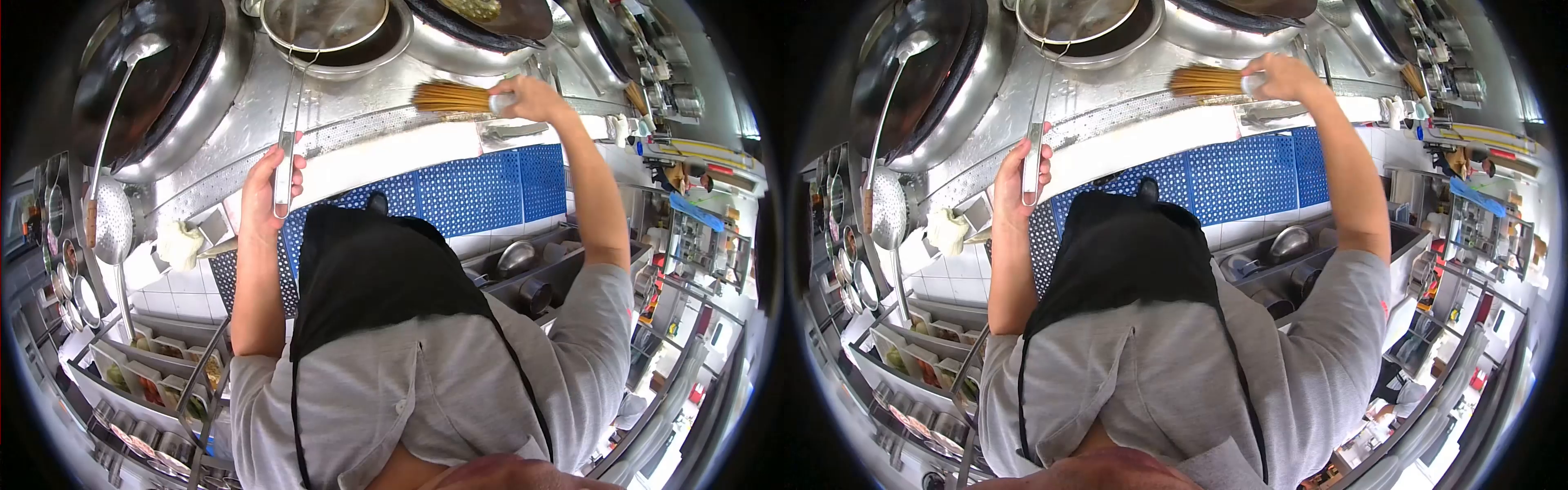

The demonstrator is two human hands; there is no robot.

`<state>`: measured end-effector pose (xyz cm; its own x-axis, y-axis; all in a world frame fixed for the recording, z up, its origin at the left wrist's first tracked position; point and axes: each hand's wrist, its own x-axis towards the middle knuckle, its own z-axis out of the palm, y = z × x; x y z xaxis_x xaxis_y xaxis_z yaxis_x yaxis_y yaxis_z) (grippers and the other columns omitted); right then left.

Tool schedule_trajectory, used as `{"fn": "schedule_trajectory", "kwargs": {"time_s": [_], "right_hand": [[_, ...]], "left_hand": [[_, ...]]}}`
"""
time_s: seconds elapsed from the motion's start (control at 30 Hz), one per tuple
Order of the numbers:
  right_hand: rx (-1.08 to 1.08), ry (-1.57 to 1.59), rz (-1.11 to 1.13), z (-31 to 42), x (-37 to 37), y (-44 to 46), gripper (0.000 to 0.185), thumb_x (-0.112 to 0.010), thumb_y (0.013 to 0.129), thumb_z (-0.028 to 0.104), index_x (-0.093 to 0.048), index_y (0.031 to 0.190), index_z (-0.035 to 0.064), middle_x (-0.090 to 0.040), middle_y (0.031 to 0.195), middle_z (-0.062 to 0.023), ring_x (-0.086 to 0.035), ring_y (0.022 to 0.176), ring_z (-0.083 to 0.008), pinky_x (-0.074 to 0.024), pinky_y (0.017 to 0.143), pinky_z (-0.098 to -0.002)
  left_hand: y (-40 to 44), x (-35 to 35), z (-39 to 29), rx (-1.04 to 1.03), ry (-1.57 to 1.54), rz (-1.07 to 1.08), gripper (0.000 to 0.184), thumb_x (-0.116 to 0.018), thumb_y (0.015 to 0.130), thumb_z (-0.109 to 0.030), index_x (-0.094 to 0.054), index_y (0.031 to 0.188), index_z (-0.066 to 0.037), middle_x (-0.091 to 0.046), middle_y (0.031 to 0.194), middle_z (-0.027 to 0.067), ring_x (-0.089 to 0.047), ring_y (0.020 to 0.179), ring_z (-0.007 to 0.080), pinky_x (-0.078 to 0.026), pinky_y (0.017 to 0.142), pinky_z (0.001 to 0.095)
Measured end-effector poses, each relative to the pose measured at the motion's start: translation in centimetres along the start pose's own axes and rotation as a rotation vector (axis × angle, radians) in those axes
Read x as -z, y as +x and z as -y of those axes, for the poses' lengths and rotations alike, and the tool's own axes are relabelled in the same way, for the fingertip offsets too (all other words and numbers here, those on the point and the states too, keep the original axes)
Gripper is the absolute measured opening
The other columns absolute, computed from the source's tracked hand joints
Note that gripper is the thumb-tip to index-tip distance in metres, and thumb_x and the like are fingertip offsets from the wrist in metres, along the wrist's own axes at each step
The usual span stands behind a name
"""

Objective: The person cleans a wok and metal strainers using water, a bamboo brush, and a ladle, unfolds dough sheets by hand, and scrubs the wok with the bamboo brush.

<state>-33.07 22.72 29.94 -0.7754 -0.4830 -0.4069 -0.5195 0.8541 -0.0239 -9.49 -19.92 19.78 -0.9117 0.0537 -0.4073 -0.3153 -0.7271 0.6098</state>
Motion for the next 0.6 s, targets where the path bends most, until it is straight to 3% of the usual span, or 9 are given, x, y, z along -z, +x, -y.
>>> {"fn": "schedule_trajectory", "kwargs": {"time_s": [0.07,0.17,0.23,0.3,0.37,0.47,0.6], "right_hand": [[-0.122,-0.123,0.065,-0.7,2.9,-0.9,0.050,-0.075,0.069,0.027,-0.073,0.119,0.0259,-0.070,0.115,-0.0170,-0.065,0.110,-0.0323,-0.0498,0.098,-0.0424],[-0.197,-0.116,0.032,1.1,4.8,-1.7,0.050,-0.076,0.069,0.026,-0.074,0.118,0.0246,-0.071,0.115,-0.0140,-0.066,0.108,-0.0326,-0.0500,0.098,-0.0426],[-0.016,-0.012,0.069,4.6,5.1,-1.5,0.048,-0.076,0.069,0.024,-0.074,0.117,0.0222,-0.073,0.112,-0.0125,-0.067,0.106,-0.0324,-0.0510,0.096,-0.0434],[0.219,0.108,-0.068,6.8,2.0,0.2,0.050,-0.077,0.069,0.020,-0.074,0.119,0.0221,-0.073,0.112,-0.0126,-0.067,0.107,-0.0319,-0.0522,0.093,-0.0431],[0.298,0.128,-0.011,9.6,0.3,2.0,0.049,-0.076,0.071,0.014,-0.073,0.119,0.0229,-0.073,0.112,-0.0120,-0.067,0.106,-0.0328,-0.0523,0.092,-0.0431],[0.264,0.001,0.067,9.1,0.2,2.5,0.050,-0.075,0.071,0.008,-0.072,0.118,0.0233,-0.072,0.112,-0.0117,-0.067,0.107,-0.0331,-0.0518,0.094,-0.0418],[0.153,-0.184,0.063,2.0,1.1,0.6,0.048,-0.073,0.072,0.005,-0.073,0.116,0.0245,-0.072,0.111,-0.0108,-0.065,0.112,-0.0302,-0.0513,0.096,-0.0420]], "left_hand": [[-0.1,0.1,-0.1,-0.004,0.022,-0.006,0.047,-0.055,0.099,-0.026,-0.052,0.137,0.001,-0.066,0.087,0.0063,-0.059,0.065,0.0106,-0.048,0.054,0.0233],[-0.6,0.0,-0.2,-0.015,0.043,-0.011,0.047,-0.055,0.099,-0.027,-0.053,0.137,0.000,-0.066,0.087,0.0057,-0.059,0.066,0.0103,-0.048,0.054,0.0230],[-0.4,0.5,0.0,-0.002,0.032,-0.016,0.048,-0.056,0.098,-0.028,-0.053,0.137,0.000,-0.066,0.087,0.0055,-0.059,0.065,0.0102,-0.048,0.054,0.0229],[0.0,0.7,0.1,0.012,0.019,-0.009,0.048,-0.057,0.098,-0.029,-0.053,0.136,-0.001,-0.066,0.087,0.0054,-0.060,0.066,0.0102,-0.048,0.054,0.0228],[0.3,0.9,0.2,0.030,-0.007,-0.001,0.047,-0.057,0.097,-0.029,-0.054,0.136,-0.001,-0.066,0.087,0.0054,-0.060,0.066,0.0103,-0.049,0.054,0.0228],[0.1,0.6,-0.1,0.014,0.004,-0.005,0.048,-0.057,0.097,-0.029,-0.054,0.136,-0.001,-0.067,0.088,0.0054,-0.061,0.067,0.0104,-0.049,0.054,0.0226],[-0.7,1.0,0.0,-0.017,0.010,0.016,0.049,-0.056,0.098,-0.032,-0.053,0.136,-0.002,-0.067,0.089,0.0056,-0.062,0.069,0.0108,-0.048,0.053,0.0221]]}}
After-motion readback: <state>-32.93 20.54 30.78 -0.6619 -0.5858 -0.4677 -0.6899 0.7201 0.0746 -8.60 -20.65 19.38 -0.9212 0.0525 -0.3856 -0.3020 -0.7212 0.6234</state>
